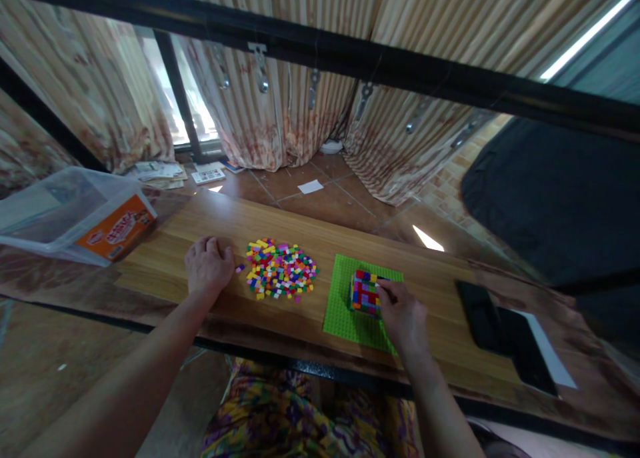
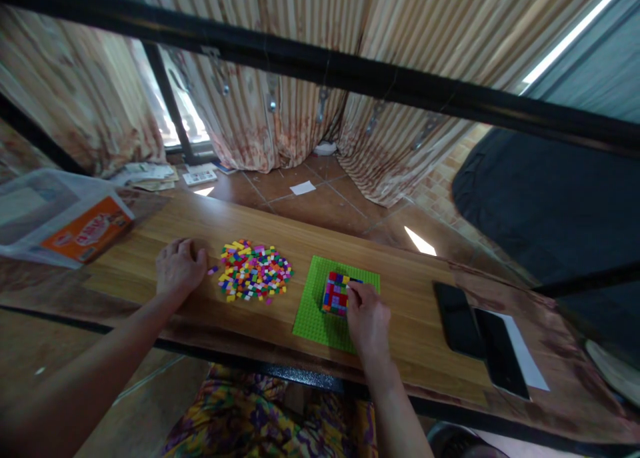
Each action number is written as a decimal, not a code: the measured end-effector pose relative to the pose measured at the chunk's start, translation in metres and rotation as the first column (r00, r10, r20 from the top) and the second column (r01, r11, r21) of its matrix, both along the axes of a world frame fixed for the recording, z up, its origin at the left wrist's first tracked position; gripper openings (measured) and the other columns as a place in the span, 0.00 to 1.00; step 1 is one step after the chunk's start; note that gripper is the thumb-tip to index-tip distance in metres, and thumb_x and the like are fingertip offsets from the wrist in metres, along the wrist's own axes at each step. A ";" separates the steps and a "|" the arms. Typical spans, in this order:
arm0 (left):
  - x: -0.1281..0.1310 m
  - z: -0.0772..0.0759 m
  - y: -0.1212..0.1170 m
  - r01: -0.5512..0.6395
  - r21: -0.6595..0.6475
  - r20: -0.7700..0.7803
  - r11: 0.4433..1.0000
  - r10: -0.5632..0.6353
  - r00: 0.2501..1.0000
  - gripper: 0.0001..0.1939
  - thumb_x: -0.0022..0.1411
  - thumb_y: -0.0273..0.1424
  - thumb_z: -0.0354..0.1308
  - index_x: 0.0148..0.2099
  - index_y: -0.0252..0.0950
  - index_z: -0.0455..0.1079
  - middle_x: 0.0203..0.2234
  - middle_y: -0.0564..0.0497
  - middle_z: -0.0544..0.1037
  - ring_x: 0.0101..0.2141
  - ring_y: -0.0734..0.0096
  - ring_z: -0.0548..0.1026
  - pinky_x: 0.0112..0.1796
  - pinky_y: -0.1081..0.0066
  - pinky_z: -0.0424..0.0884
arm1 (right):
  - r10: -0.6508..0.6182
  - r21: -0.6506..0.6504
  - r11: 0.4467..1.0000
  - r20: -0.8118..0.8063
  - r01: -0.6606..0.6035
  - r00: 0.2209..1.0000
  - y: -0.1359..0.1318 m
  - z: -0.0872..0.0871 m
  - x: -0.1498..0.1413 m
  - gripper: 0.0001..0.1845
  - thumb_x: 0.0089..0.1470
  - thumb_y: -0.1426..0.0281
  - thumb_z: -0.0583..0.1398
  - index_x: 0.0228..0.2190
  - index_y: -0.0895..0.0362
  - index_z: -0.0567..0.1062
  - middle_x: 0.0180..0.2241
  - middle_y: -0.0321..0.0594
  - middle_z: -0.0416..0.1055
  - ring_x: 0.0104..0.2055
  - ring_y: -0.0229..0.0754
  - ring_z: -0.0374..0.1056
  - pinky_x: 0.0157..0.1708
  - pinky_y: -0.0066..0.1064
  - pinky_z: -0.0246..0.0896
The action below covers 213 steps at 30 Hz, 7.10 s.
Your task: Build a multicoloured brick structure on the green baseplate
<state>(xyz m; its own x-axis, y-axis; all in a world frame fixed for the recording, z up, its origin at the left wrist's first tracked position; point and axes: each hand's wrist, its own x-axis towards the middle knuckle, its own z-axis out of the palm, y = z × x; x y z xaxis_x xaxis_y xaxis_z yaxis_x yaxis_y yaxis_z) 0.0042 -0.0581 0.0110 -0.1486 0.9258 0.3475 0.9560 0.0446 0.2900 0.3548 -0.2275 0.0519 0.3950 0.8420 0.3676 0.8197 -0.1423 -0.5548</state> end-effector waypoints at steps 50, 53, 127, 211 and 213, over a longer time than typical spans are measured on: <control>0.000 -0.002 -0.001 -0.006 -0.024 0.036 1.000 0.007 0.999 0.23 0.61 0.36 0.47 0.54 0.28 0.67 0.54 0.35 0.69 0.54 0.48 0.64 0.56 0.55 0.58 | 0.141 0.082 0.984 0.161 -0.156 0.977 0.004 -0.025 0.003 0.20 0.63 0.64 0.48 0.36 0.57 0.79 0.37 0.46 0.76 0.40 0.43 0.70 0.44 0.36 0.65; 0.000 -0.002 0.000 -0.005 -0.027 0.032 1.000 0.006 0.999 0.24 0.61 0.36 0.46 0.54 0.27 0.67 0.54 0.35 0.69 0.54 0.48 0.64 0.56 0.55 0.58 | 0.061 0.142 0.987 0.068 -0.070 0.996 -0.002 -0.022 0.001 0.18 0.62 0.64 0.50 0.38 0.58 0.78 0.39 0.47 0.76 0.40 0.43 0.72 0.43 0.35 0.66; 0.043 0.037 -0.093 0.239 0.049 0.827 0.970 -0.173 0.534 0.20 0.63 0.42 0.50 0.51 0.37 0.68 0.43 0.46 0.76 0.42 0.65 0.73 0.44 0.67 0.70 | 0.453 0.251 0.879 -0.182 -0.404 0.873 0.009 0.002 -0.132 0.12 0.60 0.70 0.55 0.44 0.52 0.74 0.40 0.41 0.75 0.41 0.40 0.72 0.42 0.34 0.70; 0.095 0.034 -0.152 0.693 -0.450 0.893 0.563 0.294 0.341 0.12 0.48 0.35 0.61 0.35 0.33 0.71 0.21 0.56 0.73 0.19 0.80 0.68 0.24 0.77 0.64 | 0.034 0.152 0.986 0.199 -0.066 0.979 -0.007 -0.010 0.018 0.17 0.60 0.64 0.54 0.34 0.60 0.79 0.33 0.46 0.77 0.34 0.44 0.69 0.37 0.34 0.63; 0.095 0.035 -0.152 0.691 -0.452 0.892 0.564 0.293 0.344 0.12 0.48 0.35 0.61 0.35 0.33 0.71 0.22 0.56 0.73 0.19 0.80 0.69 0.24 0.77 0.64 | 0.062 0.155 0.983 0.248 -0.103 0.967 -0.008 -0.011 0.018 0.16 0.60 0.67 0.53 0.36 0.60 0.79 0.34 0.46 0.77 0.36 0.44 0.68 0.39 0.35 0.63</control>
